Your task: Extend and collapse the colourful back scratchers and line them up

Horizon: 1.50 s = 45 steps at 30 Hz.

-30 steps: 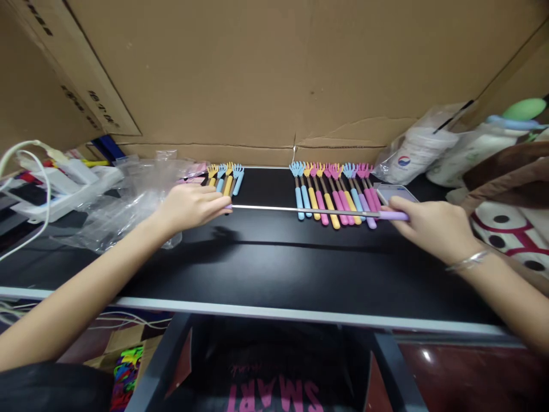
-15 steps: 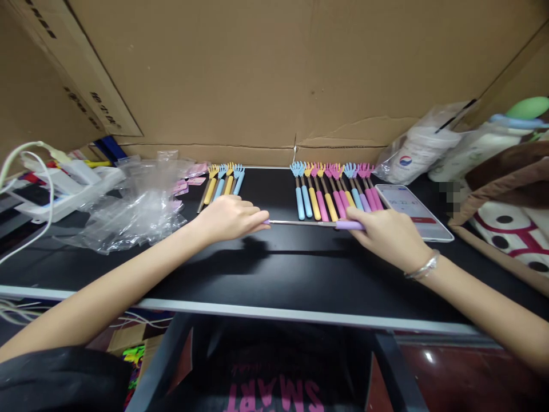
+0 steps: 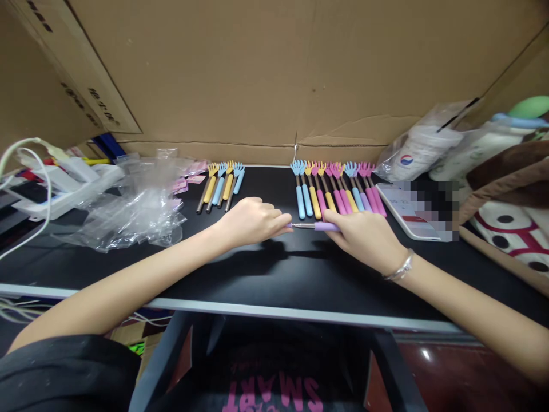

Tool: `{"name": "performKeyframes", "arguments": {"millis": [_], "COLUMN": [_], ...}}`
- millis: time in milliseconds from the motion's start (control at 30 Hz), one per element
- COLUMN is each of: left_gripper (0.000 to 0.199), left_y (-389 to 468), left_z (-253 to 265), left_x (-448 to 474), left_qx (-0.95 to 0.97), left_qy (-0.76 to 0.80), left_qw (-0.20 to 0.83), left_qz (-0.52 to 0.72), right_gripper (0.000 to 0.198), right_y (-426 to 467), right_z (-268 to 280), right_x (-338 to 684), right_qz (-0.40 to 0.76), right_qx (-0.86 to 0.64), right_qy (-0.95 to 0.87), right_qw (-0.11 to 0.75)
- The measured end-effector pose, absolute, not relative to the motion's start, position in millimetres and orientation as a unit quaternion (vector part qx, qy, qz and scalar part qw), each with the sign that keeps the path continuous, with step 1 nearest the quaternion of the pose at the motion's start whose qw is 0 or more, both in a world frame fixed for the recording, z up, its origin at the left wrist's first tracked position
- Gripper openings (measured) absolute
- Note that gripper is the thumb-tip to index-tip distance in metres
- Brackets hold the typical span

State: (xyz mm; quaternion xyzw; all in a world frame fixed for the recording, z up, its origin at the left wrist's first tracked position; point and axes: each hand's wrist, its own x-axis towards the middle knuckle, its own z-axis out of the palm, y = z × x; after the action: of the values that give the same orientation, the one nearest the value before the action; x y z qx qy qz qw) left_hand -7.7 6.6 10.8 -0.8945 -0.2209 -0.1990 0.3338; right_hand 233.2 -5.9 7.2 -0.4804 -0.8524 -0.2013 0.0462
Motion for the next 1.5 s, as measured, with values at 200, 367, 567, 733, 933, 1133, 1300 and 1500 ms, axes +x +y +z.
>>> {"name": "performKeyframes", "arguments": {"millis": [200, 367, 567, 733, 933, 1133, 1300, 1500], "left_gripper": [0.038, 0.037, 0.035, 0.033, 0.023, 0.022, 0.029, 0.033], "left_y": [9, 8, 1, -2, -3, -2, 0, -2], "left_z": [7, 8, 14, 13, 10, 8, 7, 12], "left_x": [-9, -11, -13, -11, -15, -17, -18, -29], "left_qx": [-0.893, -0.896, -0.901, -0.899, -0.901, -0.9, -0.903, -0.902], "left_qy": [-0.244, -0.265, -0.307, -0.335, -0.354, -0.349, -0.33, -0.311], "left_qw": [0.324, 0.304, 0.254, 0.219, 0.179, 0.179, 0.224, 0.257], "left_qz": [-0.194, -0.187, -0.17, -0.178, -0.178, -0.192, -0.161, -0.154], "right_gripper": [0.032, 0.041, 0.039, 0.042, 0.041, 0.042, 0.046, 0.047], "right_y": [-4, -5, -8, -4, -2, -3, -5, -10], "right_z": [5, 9, 9, 6, 2, 3, 6, 10], "right_x": [234, 234, 235, 237, 238, 239, 241, 251], "right_qz": [-0.224, -0.234, -0.216, -0.22, -0.196, -0.212, -0.23, -0.244], "right_qx": [-0.451, -0.412, -0.406, -0.423, -0.421, -0.42, -0.412, -0.4], "right_qy": [-0.86, -0.871, -0.876, -0.866, -0.875, -0.873, -0.873, -0.876], "right_qw": [0.088, 0.128, 0.144, 0.15, 0.138, 0.128, 0.122, 0.114]}}
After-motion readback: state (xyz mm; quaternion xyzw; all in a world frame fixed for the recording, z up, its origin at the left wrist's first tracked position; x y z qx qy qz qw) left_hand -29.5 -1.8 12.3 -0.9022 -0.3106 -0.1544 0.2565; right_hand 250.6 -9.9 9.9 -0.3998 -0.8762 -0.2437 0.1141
